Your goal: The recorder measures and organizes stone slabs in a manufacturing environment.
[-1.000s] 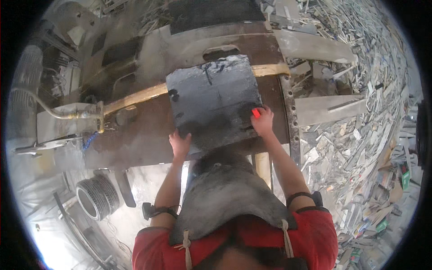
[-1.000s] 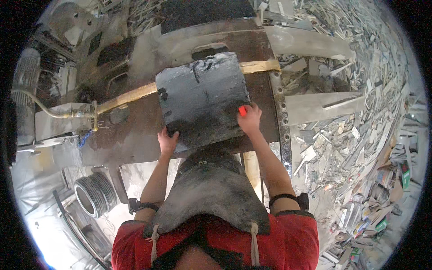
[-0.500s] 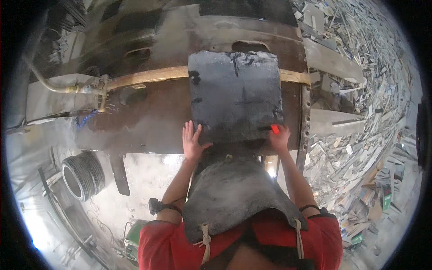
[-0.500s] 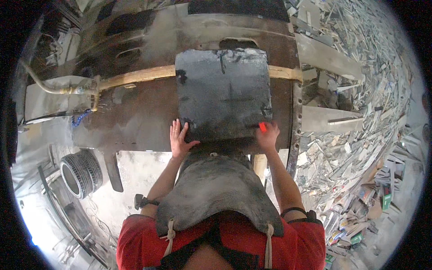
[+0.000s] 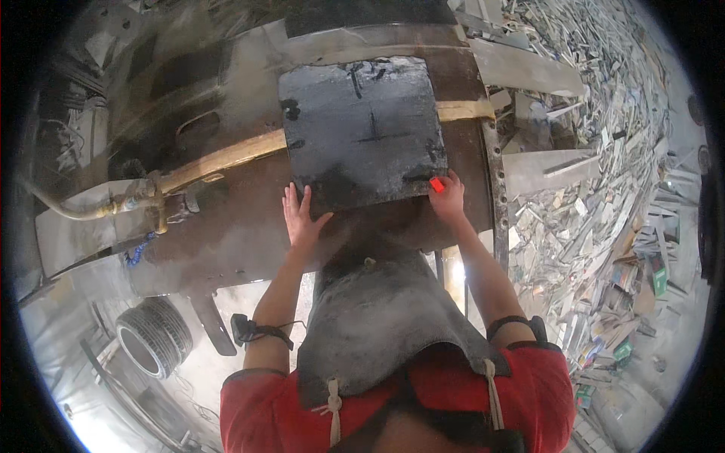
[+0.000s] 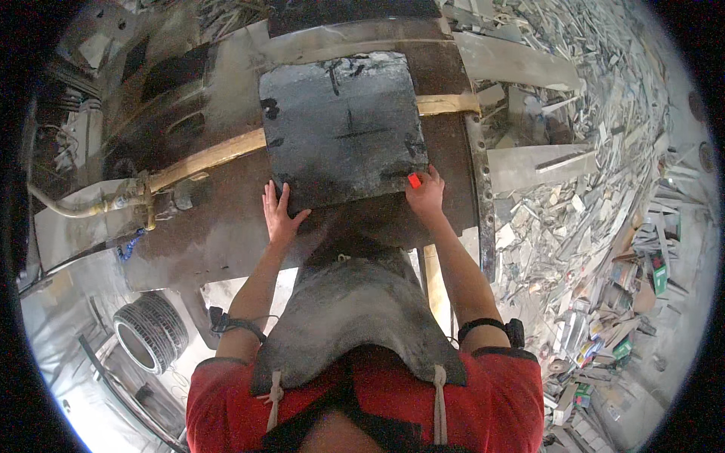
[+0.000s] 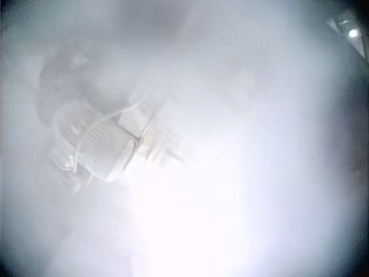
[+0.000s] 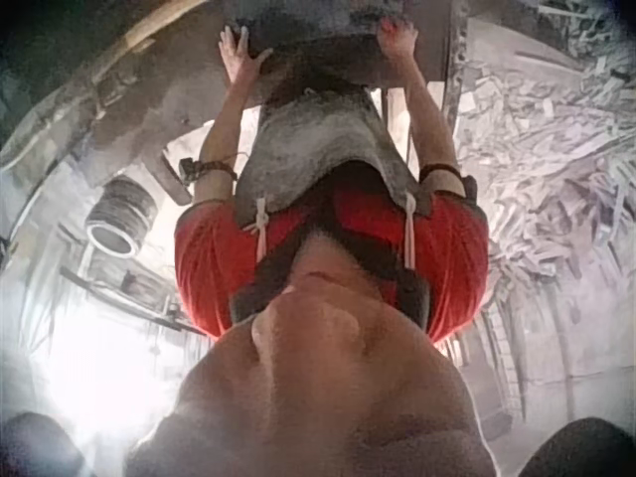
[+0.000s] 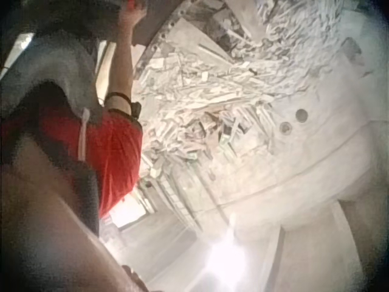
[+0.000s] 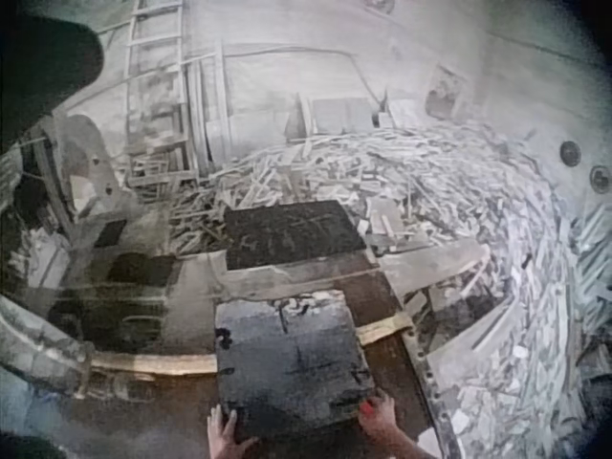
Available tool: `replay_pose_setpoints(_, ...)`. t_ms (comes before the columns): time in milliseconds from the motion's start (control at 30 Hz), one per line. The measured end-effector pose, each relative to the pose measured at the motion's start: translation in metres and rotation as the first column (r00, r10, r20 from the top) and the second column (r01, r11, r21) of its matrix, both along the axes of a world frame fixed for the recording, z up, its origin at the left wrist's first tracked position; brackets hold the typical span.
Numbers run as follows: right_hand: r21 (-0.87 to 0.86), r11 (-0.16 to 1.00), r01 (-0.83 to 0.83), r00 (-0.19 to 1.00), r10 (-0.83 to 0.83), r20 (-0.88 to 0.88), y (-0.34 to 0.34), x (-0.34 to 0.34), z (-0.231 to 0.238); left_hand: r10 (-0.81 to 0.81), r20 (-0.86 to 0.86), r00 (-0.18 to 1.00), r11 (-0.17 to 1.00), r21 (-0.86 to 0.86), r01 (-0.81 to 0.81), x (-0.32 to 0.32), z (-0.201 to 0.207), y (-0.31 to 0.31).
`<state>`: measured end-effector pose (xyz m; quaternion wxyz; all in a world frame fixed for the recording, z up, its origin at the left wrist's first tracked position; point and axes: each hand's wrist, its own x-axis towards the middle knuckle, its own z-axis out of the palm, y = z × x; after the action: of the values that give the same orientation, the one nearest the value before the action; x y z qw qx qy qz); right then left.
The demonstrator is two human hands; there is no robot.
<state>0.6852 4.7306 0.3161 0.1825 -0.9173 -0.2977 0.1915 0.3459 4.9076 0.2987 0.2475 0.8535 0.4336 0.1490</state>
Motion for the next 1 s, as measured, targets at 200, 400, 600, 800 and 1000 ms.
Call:
replay_pose_setpoints(200, -0.052, 0.993, -0.103, 0.991, 0.107, 0.086, -0.023, 0.005, -0.027, 0.001, 0.008, 1.000, 1.000, 0.019, -0.001, 0.007, 0.004, -0.007)
replay_pose_setpoints(400, 0.066, 0.992, -0.106, 0.994, 0.108, -0.019, -0.023, 0.013, -0.020, 0.001, -0.038, 0.999, 0.999, 0.039, 0.001, 0.002, 0.012, -0.012)
replay_pose_setpoints(600, 0.094, 0.992, -0.079, 0.997, 0.076, 0.033, -0.028, -0.008, -0.009, 0.059, -0.159, 0.986, 0.995, -0.076, -0.072, 0.007, 0.025, -0.010)
replay_pose_setpoints(800, 0.133, 0.936, -0.325, 0.939, 0.336, -0.078, -0.035, -0.063, 0.031, -0.034, 0.087, 0.996, 0.923, -0.380, 0.065, 0.041, 0.055, -0.048)
replay_pose_setpoints(1000, 0.338, 0.908, -0.249, 0.857, 0.369, -0.361, 0.004, -0.131, 0.077, 0.375, 0.271, 0.886, 0.192, -0.958, 0.212, 0.087, 0.073, -0.081)
